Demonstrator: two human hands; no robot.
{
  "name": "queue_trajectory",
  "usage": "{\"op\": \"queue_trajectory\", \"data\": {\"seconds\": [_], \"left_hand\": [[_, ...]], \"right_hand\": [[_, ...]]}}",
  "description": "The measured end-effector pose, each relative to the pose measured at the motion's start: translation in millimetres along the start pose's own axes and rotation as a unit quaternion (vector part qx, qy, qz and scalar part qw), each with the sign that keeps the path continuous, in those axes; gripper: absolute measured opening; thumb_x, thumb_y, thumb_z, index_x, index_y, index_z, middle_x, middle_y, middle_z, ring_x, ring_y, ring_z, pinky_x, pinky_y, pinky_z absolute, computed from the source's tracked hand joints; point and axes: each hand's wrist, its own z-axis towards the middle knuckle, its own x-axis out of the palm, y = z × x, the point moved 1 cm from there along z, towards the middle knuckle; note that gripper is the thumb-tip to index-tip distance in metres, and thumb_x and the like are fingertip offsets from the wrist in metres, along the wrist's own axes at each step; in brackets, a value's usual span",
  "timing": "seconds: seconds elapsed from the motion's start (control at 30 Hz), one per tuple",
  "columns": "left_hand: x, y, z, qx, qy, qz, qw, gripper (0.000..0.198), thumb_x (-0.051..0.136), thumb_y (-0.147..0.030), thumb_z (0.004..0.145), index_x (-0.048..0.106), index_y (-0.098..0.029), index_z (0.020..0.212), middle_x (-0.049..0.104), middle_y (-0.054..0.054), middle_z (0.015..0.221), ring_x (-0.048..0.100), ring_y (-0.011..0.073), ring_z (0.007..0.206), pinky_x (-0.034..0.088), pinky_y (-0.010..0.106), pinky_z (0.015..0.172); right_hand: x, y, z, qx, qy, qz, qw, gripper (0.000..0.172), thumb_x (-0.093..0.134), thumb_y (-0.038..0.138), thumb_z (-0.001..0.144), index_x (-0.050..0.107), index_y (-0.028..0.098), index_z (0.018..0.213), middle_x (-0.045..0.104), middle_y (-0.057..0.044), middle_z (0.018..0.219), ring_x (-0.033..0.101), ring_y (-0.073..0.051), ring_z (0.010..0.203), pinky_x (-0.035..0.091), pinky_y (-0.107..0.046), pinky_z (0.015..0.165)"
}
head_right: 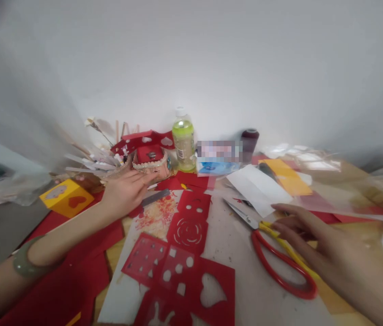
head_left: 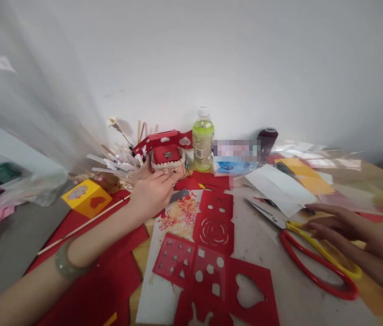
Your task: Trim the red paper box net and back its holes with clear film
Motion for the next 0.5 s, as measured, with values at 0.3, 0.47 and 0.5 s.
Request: {"op": "queue_trajectory", "data": {"seconds": [0.3, 0.47, 0.5], "left_hand": [[3.8, -5, 6, 0.005, 0.109, -0.098, 0.989, 0.029, 0.043, -0.022, 0.089, 0.067, -0.019, 0.104, 0.072, 0.006, 0.098, 0.067, 0.0209, 0.089, 0.053, 0.033, 0.074], [3.4, -29, 7, 0.091, 0.109, -0.155, 0.978, 0.029, 0.042, -0.018, 0.088, 0.066, -0.019, 0.104, 0.072, 0.004, 0.094, 0.067, 0.0191, 0.085, 0.053, 0.032, 0.075], [2.9, -37, 9, 0.114, 0.107, -0.17, 0.973, 0.029, 0.042, -0.017, 0.088, 0.066, -0.019, 0.103, 0.072, 0.004, 0.094, 0.067, 0.0182, 0.085, 0.053, 0.031, 0.074]], "right_hand": [[14, -6, -22, -0.049, -0.002, -0.118, 0.992, 0.042, 0.042, 0.06, 0.081, 0.06, 0.03, 0.104, 0.065, -0.007, 0.109, 0.063, -0.028, 0.095, 0.056, -0.041, 0.074], [25, 17, -24, -0.043, 0.009, -0.114, 0.993, 0.048, 0.034, 0.056, 0.085, 0.062, 0.02, 0.103, 0.061, -0.014, 0.104, 0.066, -0.024, 0.076, 0.057, -0.036, 0.064], [27, 17, -25, -0.035, -0.009, -0.121, 0.992, 0.048, 0.033, 0.055, 0.085, 0.062, 0.02, 0.101, 0.061, -0.014, 0.1, 0.066, -0.023, 0.073, 0.056, -0.036, 0.063]]}}
